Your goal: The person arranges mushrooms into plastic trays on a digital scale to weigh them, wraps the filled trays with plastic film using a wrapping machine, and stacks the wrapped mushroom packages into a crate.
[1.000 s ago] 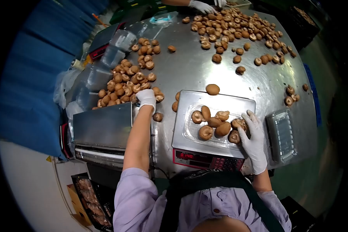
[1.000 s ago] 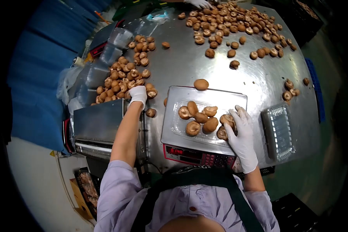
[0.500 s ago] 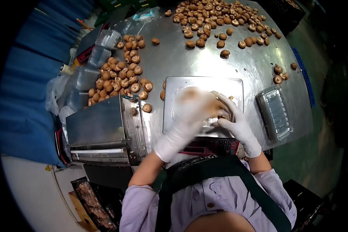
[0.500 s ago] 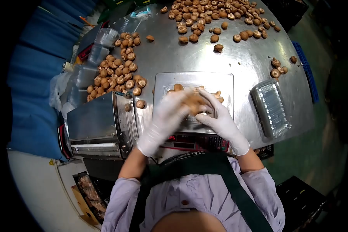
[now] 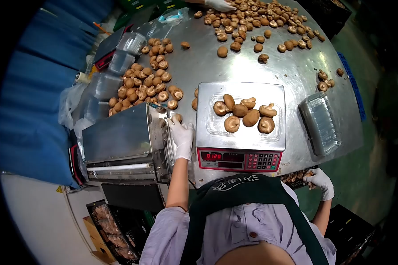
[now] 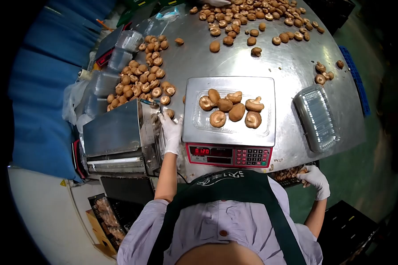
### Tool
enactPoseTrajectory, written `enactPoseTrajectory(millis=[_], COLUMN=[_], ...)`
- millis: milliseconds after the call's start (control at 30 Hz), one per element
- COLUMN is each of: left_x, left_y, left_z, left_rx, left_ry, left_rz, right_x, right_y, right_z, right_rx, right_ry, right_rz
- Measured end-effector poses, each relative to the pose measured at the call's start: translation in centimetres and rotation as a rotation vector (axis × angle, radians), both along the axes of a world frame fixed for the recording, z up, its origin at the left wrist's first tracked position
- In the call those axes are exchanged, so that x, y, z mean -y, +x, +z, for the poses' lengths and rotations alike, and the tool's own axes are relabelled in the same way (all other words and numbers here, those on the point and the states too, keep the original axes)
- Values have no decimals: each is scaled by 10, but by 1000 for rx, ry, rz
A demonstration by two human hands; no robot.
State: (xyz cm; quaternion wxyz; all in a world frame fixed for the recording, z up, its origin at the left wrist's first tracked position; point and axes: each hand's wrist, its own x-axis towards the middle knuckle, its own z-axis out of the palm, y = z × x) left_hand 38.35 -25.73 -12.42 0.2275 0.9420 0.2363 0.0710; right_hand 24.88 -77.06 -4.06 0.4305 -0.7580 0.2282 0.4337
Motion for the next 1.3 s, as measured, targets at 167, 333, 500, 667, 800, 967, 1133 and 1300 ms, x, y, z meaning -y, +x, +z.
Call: enactPoseTrajectory(millis=[167, 333, 500, 667, 800, 967, 1133, 1300], left_x=[-2, -2, -15, -19, -13, -9, -9, 10], left_y=[38, 79, 106, 116, 115, 95, 99, 124], left_z=[-5, -7, -4, -4, 4, 28, 17, 36], left_rx=[104, 188, -155, -162, -184, -183, -200, -287], left_ry=[80, 75, 85, 91, 61, -88, -11, 50], left_rz=[-100, -511, -721, -784, -744, -445, -510, -490], right_x=[37, 44, 9, -41, -63, -73, -82, -82], right_y=[-39, -45, -21, 16, 40, 56, 66, 68], right_z=[-55, -56, -8, 53, 68, 77, 73, 79], right_rx=[29, 166, 357, 509, 584, 616, 675, 684], right_ry=[-338, -508, -456, -222, -133, -97, -40, -28], right_rz=[-242, -137, -5, -60, 37, 150, 241, 222])
